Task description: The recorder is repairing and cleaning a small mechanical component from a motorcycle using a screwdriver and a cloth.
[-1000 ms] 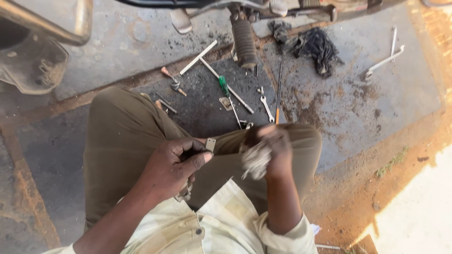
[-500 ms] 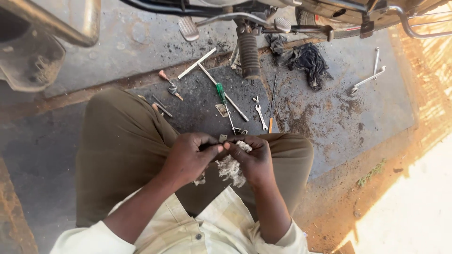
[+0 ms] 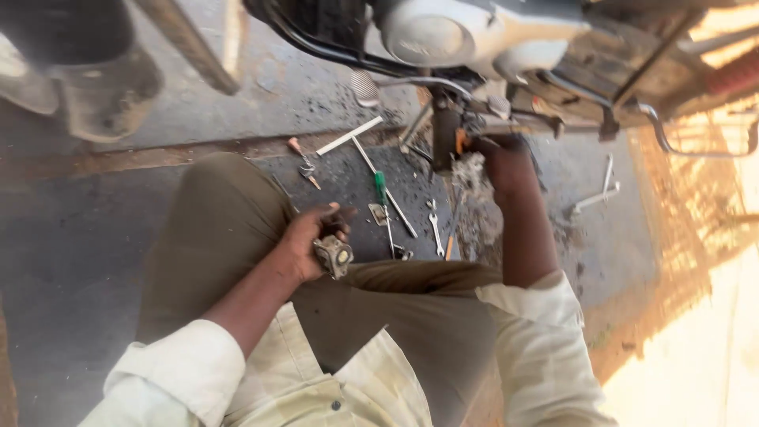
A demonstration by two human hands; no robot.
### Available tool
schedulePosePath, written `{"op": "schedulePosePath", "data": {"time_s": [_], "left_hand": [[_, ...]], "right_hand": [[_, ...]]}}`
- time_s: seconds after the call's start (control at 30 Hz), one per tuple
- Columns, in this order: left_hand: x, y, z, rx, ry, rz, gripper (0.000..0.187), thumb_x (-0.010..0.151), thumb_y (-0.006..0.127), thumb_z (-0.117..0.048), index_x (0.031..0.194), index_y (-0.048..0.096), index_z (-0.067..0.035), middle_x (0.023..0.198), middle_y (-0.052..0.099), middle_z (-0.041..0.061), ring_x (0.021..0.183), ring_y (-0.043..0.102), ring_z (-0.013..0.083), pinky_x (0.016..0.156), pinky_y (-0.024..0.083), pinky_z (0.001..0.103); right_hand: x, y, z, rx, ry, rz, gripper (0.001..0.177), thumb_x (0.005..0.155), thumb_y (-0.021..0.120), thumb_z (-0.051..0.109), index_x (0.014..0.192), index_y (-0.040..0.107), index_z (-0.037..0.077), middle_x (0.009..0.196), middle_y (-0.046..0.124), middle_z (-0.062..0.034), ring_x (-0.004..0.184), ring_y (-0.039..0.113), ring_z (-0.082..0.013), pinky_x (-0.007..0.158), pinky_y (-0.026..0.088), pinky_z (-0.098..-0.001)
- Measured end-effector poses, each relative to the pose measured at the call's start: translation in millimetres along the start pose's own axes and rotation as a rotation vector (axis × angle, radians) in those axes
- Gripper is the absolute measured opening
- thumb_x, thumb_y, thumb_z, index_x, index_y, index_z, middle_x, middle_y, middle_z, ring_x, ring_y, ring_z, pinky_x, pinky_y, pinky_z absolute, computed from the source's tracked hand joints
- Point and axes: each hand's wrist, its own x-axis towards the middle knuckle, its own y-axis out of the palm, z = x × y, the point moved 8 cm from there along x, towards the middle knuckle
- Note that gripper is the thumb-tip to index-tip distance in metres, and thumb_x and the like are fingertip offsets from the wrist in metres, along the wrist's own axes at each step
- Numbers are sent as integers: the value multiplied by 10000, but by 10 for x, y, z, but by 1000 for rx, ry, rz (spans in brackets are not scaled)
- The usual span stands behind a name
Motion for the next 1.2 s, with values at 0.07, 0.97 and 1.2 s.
{"op": "schedulePosePath", "data": {"time_s": [0.07,0.97,1.2], "left_hand": [[1,-21,48,-15,-15,-3,318,950,650,-317,1080,708,-32,706,628,37,583,601,114,516,506,280],[-1344,2002,-1078,1314,652,-136,154,932,739,-173,994,744,-32,681,685,32,529,608,106,456,521,283],[-1172,3544,-1726,1919,1414,-180,218,890,763,-170,1077,745,-59,855,757,126,736,720,260,685,560,392]], "right_hand": [[23,46,30,-6,36,27,248,850,784,201,998,785,2,740,604,-13,640,431,-125,587,343,-323],[-1261,1130,-2152,968,592,-33,192,935,718,211,928,709,19,731,691,-75,604,647,-211,565,533,-363],[-1006,1200,-1834,186,165,-32,359,864,789,335,944,782,-15,725,698,-78,650,598,-136,611,473,-340]]}}
